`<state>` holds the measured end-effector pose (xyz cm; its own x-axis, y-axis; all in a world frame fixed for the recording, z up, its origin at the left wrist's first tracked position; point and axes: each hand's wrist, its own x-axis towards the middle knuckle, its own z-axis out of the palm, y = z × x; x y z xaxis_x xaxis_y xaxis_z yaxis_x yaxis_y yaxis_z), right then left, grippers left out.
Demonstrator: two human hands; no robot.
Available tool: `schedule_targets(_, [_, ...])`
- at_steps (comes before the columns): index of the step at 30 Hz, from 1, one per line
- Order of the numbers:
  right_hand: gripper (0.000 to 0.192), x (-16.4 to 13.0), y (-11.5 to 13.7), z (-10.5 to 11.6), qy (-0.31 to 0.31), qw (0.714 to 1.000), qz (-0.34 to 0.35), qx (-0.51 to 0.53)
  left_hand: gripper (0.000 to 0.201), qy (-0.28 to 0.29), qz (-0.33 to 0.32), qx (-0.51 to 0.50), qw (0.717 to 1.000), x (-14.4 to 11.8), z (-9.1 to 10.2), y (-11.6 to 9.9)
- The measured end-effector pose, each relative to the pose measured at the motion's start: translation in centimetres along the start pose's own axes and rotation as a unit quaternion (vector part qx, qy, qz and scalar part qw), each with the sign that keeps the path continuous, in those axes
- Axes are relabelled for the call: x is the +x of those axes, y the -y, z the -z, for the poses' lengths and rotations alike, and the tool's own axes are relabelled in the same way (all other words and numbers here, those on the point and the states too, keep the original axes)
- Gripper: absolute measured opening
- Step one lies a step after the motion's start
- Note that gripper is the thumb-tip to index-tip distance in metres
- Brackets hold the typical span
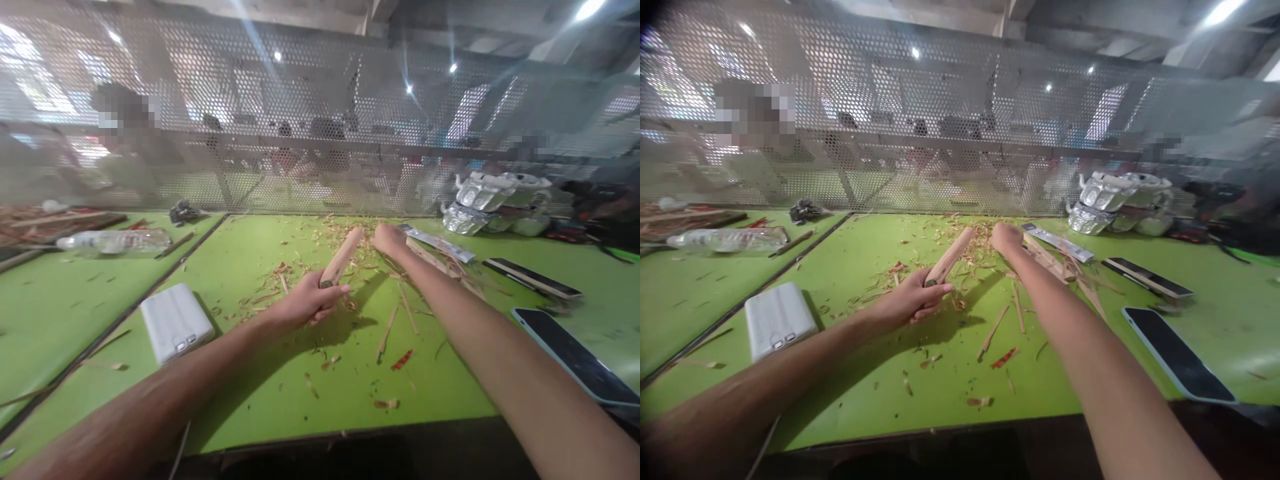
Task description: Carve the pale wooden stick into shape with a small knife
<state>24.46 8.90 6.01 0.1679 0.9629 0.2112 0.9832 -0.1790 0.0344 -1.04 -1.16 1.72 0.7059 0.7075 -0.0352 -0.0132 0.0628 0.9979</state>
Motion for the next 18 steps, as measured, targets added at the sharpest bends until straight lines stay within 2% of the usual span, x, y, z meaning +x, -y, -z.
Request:
schedule_targets(3, [0.034, -1.3, 1.3, 0.1, -0.003, 1.0, -0.007, 0.008, 0.037, -0.025, -0.003, 0.002, 1.0, 0.4, 0.5, 0.5])
schedule_targets(6, [0.039, -4.4, 3.8, 0.5, -0.022, 0.999, 0.02, 0.028, 0.037, -0.067, -0.04, 0.008, 0.997, 0.7, 0.7, 0.8])
schedule_targets(7, [0.039, -5.7, 4.6, 0.8, -0.02, 0.998, 0.051, 0.036, 0.037, -0.081, -0.047, 0.014, 0.996, 0.7, 0.7, 0.8])
schedule_targets(9, [0.038, -8.1, 6.1, 1.2, 0.021, 0.993, 0.111, 0.045, 0.036, -0.1, -0.055, 0.033, 0.993, 0.7, 0.6, 0.7])
schedule_targets(12, [0.028, -10.7, 7.6, 1.4, 0.051, 0.984, 0.169, 0.001, 0.037, -0.125, -0.067, 0.059, 0.988, 0.7, 0.3, 0.4])
schedule_targets(15, [0.031, -11.4, 8.0, 1.1, 0.023, 0.983, 0.177, -0.03, 0.04, -0.146, -0.076, 0.063, 0.984, 0.7, 0.0, 0.4])
schedule_targets(18, [0.029, -10.7, 7.9, 0.6, 0.02, 0.984, 0.172, -0.027, 0.04, -0.154, -0.075, 0.067, 0.983, 0.9, -0.1, 0.8])
